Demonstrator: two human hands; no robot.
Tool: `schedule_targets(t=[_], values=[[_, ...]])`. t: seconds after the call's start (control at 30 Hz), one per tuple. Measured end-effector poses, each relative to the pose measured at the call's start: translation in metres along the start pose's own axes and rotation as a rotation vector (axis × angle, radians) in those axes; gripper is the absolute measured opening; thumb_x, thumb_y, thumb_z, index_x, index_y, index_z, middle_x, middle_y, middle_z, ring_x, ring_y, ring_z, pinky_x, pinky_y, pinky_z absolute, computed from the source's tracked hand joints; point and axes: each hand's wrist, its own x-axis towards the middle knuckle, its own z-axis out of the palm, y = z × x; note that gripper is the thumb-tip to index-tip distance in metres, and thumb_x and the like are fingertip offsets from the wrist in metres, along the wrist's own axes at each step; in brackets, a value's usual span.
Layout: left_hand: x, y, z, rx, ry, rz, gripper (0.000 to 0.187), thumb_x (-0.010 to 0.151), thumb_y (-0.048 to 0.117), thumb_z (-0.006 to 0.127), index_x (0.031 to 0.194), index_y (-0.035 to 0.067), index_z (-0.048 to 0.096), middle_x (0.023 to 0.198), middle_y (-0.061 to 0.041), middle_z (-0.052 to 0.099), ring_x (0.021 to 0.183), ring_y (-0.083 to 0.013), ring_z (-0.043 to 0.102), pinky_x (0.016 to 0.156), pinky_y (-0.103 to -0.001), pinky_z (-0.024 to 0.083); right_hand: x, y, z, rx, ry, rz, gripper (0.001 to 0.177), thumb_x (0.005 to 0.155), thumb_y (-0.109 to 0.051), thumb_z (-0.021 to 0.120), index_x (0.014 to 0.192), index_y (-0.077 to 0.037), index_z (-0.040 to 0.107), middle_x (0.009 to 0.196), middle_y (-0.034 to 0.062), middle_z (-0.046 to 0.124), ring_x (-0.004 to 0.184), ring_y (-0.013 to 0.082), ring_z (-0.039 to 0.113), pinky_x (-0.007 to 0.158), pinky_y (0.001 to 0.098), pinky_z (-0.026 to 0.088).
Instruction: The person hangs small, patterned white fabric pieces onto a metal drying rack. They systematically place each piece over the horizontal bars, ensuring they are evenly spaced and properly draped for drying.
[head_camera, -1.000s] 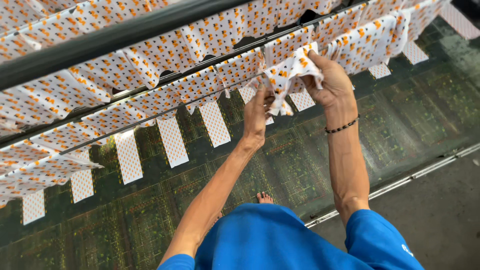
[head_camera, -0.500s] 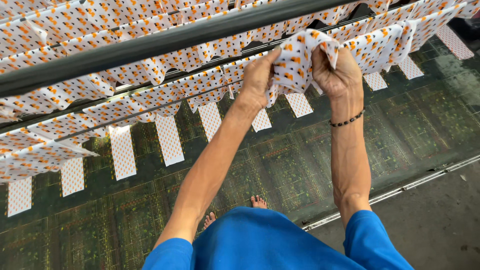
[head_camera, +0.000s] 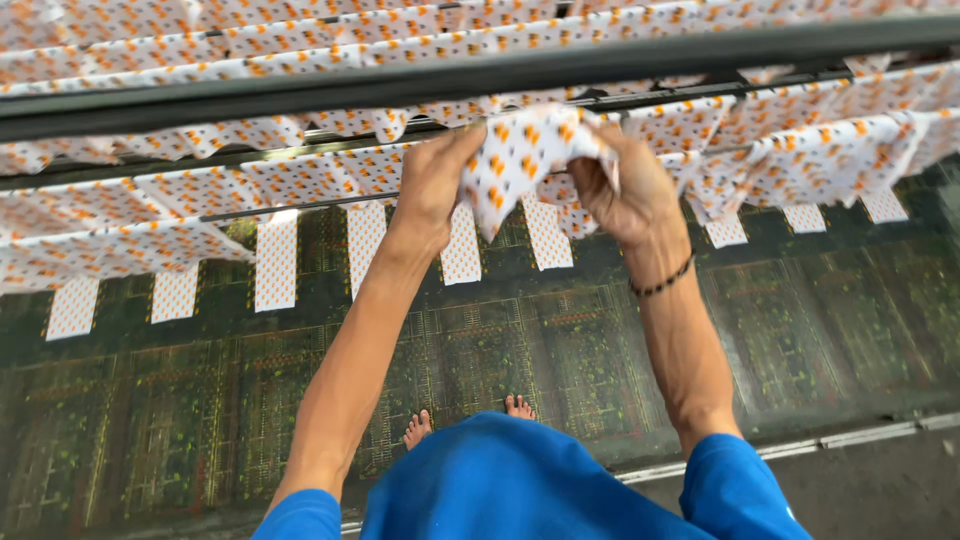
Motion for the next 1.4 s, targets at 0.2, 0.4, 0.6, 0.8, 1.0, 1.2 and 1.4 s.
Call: schedule_targets(t=[0.2, 0.4, 0.6, 0.8, 1.0, 1.2, 1.4], values=[[-0.023, -0.034, -0.067, 0.124, 0.014, -0.050, 0.014, 0.088, 0.023, 0.082, 0.091, 0.009, 0.081, 0.078, -0.007, 0.076, 0.075, -0.0104, 0.071, 0.071, -0.026, 0.060, 0.006, 0.076, -0.033, -0.553, 0.137, -0.089, 0.023, 0.100, -0.018, 0.066, 0.110, 0.002, 0.066, 0.091, 0.0194, 0.076, 0.078, 0.0288, 0.078, 0.060, 0.0385, 0.066], [-0.030, -0.047, -0.079, 0.473, 0.072, 0.140, 0.029, 0.084, 0.034, 0.085, 0.101, 0.010, 0.082, 0.087, -0.008, 0.078, 0.099, -0.0178, 0.067, 0.082, -0.037, 0.057, 0.000, 0.110, -0.041, -1.051, 0.222, -0.517, 0.025, 0.092, -0.020, 0.084, 0.108, -0.003, 0.076, 0.093, 0.0100, 0.075, 0.092, 0.0147, 0.070, 0.082, 0.0335, 0.063], [-0.027, -0.076, -0.108, 0.652, 0.014, 0.272, 0.026, 0.088, 0.039, 0.083, 0.097, 0.015, 0.082, 0.087, -0.008, 0.077, 0.097, -0.0282, 0.073, 0.082, -0.041, 0.056, 0.000, 0.116, -0.073, -1.282, 0.180, -0.833, 0.015, 0.090, -0.014, 0.083, 0.094, -0.003, 0.074, 0.104, 0.0138, 0.057, 0.115, 0.0313, 0.062, 0.106, 0.0482, 0.048], [-0.018, -0.102, -0.125, 0.822, -0.099, 0.395, 0.019, 0.088, 0.036, 0.081, 0.093, 0.017, 0.080, 0.103, -0.008, 0.075, 0.110, -0.0365, 0.068, 0.096, -0.046, 0.052, 0.015, 0.113, -0.100, -1.436, 0.166, -0.819, 0.020, 0.077, -0.017, 0.088, 0.095, -0.013, 0.078, 0.101, 0.0081, 0.065, 0.113, 0.0257, 0.066, 0.104, 0.0419, 0.048], [-0.025, -0.077, -0.114, 0.787, -0.137, 0.439, 0.022, 0.086, 0.029, 0.082, 0.095, 0.010, 0.081, 0.125, -0.020, 0.067, 0.121, -0.0515, 0.058, 0.101, -0.057, 0.046, 0.032, 0.118, -0.121, -1.316, 0.188, -0.725, 0.021, 0.073, -0.010, 0.084, 0.093, -0.011, 0.078, 0.081, 0.0060, 0.072, 0.087, 0.0125, 0.066, 0.086, 0.0359, 0.054], [-0.015, -0.109, -0.134, 0.663, 0.020, 0.386, 0.013, 0.084, 0.026, 0.081, 0.090, 0.014, 0.082, 0.099, -0.010, 0.078, 0.102, -0.0363, 0.073, 0.081, -0.040, 0.058, 0.012, 0.127, -0.081, -1.232, 0.115, -0.754, 0.019, 0.084, -0.006, 0.081, 0.101, -0.001, 0.075, 0.088, 0.0146, 0.072, 0.092, 0.0173, 0.063, 0.087, 0.0415, 0.055], [-0.018, -0.086, -0.203, 0.637, 0.546, 0.477, 0.002, 0.079, 0.014, 0.077, 0.078, 0.014, 0.076, 0.087, -0.011, 0.073, 0.089, -0.0303, 0.072, 0.080, -0.040, 0.055, -0.010, 0.141, -0.092, -1.243, 0.187, -0.842, 0.016, 0.092, -0.009, 0.084, 0.102, -0.002, 0.073, 0.114, 0.0224, 0.073, 0.105, 0.0330, 0.072, 0.094, 0.0438, 0.058]])
